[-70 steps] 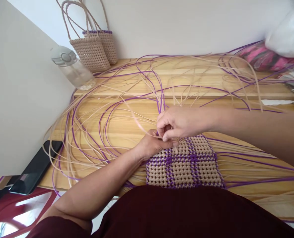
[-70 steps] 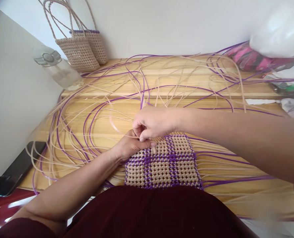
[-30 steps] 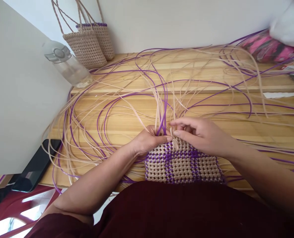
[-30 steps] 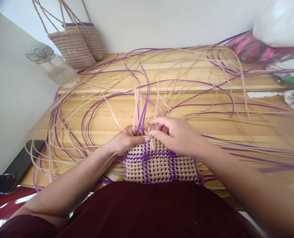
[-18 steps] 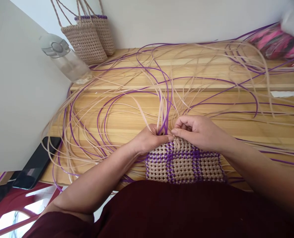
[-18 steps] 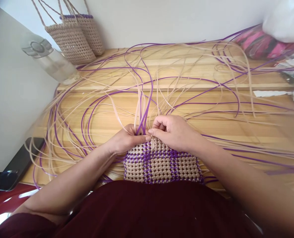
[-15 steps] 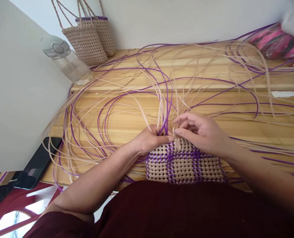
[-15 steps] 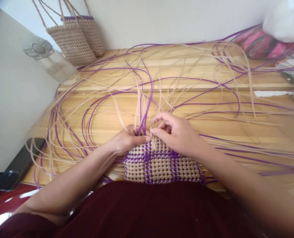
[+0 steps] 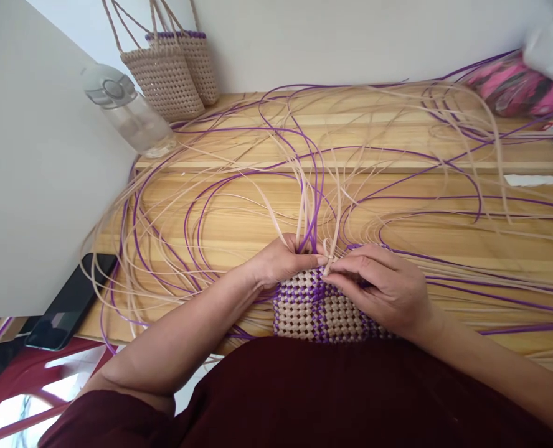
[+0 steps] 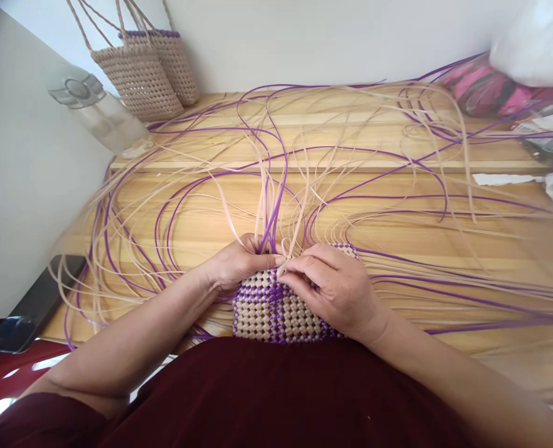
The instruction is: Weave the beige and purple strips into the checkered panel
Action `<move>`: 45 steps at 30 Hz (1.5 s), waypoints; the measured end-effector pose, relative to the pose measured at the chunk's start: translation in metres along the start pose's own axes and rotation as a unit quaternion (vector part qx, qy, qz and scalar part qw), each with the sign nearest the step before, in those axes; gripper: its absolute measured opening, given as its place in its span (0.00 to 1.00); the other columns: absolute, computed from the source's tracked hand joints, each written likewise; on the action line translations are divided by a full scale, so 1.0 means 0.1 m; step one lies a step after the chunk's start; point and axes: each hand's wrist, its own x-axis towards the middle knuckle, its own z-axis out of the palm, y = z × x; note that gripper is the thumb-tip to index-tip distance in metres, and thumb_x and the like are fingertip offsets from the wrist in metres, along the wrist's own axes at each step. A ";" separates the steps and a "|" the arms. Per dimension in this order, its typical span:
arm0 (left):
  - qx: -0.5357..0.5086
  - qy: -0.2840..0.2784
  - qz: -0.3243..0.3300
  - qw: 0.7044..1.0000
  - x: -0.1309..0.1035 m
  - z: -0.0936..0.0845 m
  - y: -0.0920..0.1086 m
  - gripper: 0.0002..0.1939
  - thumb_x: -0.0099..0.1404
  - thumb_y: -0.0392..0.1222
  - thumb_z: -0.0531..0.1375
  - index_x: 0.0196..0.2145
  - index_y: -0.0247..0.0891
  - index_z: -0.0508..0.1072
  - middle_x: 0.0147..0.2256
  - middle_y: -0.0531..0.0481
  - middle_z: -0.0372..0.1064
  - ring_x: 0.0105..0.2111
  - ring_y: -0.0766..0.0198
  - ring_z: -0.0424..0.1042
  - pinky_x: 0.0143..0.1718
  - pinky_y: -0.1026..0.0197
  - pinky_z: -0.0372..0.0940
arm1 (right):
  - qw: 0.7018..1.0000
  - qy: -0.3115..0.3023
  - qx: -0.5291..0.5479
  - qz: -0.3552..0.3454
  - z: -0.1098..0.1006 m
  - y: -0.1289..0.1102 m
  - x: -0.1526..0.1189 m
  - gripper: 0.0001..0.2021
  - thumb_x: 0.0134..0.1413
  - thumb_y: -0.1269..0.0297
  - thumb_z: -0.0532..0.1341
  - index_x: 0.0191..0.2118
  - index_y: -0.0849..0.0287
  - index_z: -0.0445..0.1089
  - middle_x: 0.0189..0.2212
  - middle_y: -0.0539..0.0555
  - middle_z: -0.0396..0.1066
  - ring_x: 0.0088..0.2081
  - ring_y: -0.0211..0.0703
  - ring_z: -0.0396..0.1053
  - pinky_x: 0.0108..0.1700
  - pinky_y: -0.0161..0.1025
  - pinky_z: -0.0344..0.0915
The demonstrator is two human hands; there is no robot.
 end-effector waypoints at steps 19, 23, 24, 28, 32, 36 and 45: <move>0.015 -0.005 -0.012 1.000 0.02 -0.02 -0.03 0.13 0.54 0.43 0.69 0.35 0.32 0.79 0.31 0.48 0.75 0.31 0.67 0.72 0.37 0.63 0.64 | 0.954 -0.163 0.174 0.184 -0.36 -0.07 -0.02 0.10 0.61 0.68 0.58 0.28 0.58 0.62 0.26 0.49 0.61 0.29 0.35 0.60 0.31 0.36 0.58; 0.025 -0.005 -0.004 1.000 0.03 -0.03 -0.03 0.14 0.53 0.44 0.70 0.34 0.32 0.79 0.32 0.47 0.76 0.31 0.66 0.72 0.38 0.62 0.64 | 0.946 -0.156 0.231 0.163 -0.41 -0.11 -0.10 0.03 0.60 0.68 0.59 0.34 0.56 0.66 0.37 0.53 0.68 0.40 0.40 0.66 0.42 0.39 0.64; 0.030 -0.006 -0.001 1.000 0.04 -0.03 -0.03 0.14 0.53 0.45 0.69 0.34 0.32 0.79 0.33 0.46 0.76 0.31 0.66 0.71 0.38 0.62 0.64 | 0.943 -0.154 0.242 0.168 -0.40 -0.13 -0.11 0.02 0.60 0.68 0.59 0.35 0.56 0.66 0.36 0.53 0.68 0.39 0.41 0.66 0.42 0.39 0.64; 0.097 0.005 0.026 0.995 0.05 -0.05 0.01 0.14 0.54 0.46 0.68 0.30 0.30 0.77 0.27 0.49 0.72 0.27 0.68 0.67 0.33 0.64 0.61 | 0.901 -0.196 0.251 0.293 -0.38 -0.18 -0.18 0.10 0.63 0.60 0.57 0.31 0.57 0.63 0.25 0.49 0.61 0.28 0.36 0.59 0.30 0.34 0.60; 0.120 0.012 0.036 0.992 0.04 -0.05 0.03 0.12 0.56 0.45 0.67 0.28 0.31 0.76 0.25 0.52 0.69 0.26 0.70 0.64 0.30 0.65 0.59 | 0.865 -0.229 0.270 0.357 -0.41 -0.21 -0.27 0.13 0.65 0.57 0.55 0.30 0.57 0.63 0.24 0.48 0.58 0.26 0.34 0.57 0.27 0.32 0.59; 0.073 0.009 -0.006 0.997 0.00 -0.03 0.03 0.14 0.56 0.47 0.67 0.32 0.32 0.76 0.27 0.51 0.71 0.27 0.69 0.66 0.31 0.65 0.60 | 0.933 -0.138 0.234 0.237 -0.39 -0.24 -0.25 0.02 0.60 0.67 0.60 0.35 0.55 0.68 0.35 0.52 0.68 0.43 0.40 0.67 0.44 0.35 0.65; 0.100 0.062 0.049 0.992 0.03 0.03 0.01 0.16 0.50 0.47 0.71 0.26 0.30 0.75 0.24 0.51 0.68 0.25 0.69 0.64 0.29 0.64 0.58 | 0.843 -0.161 0.366 0.360 -0.28 -0.22 -0.27 0.09 0.62 0.61 0.60 0.31 0.57 0.68 0.26 0.50 0.66 0.32 0.36 0.66 0.33 0.33 0.63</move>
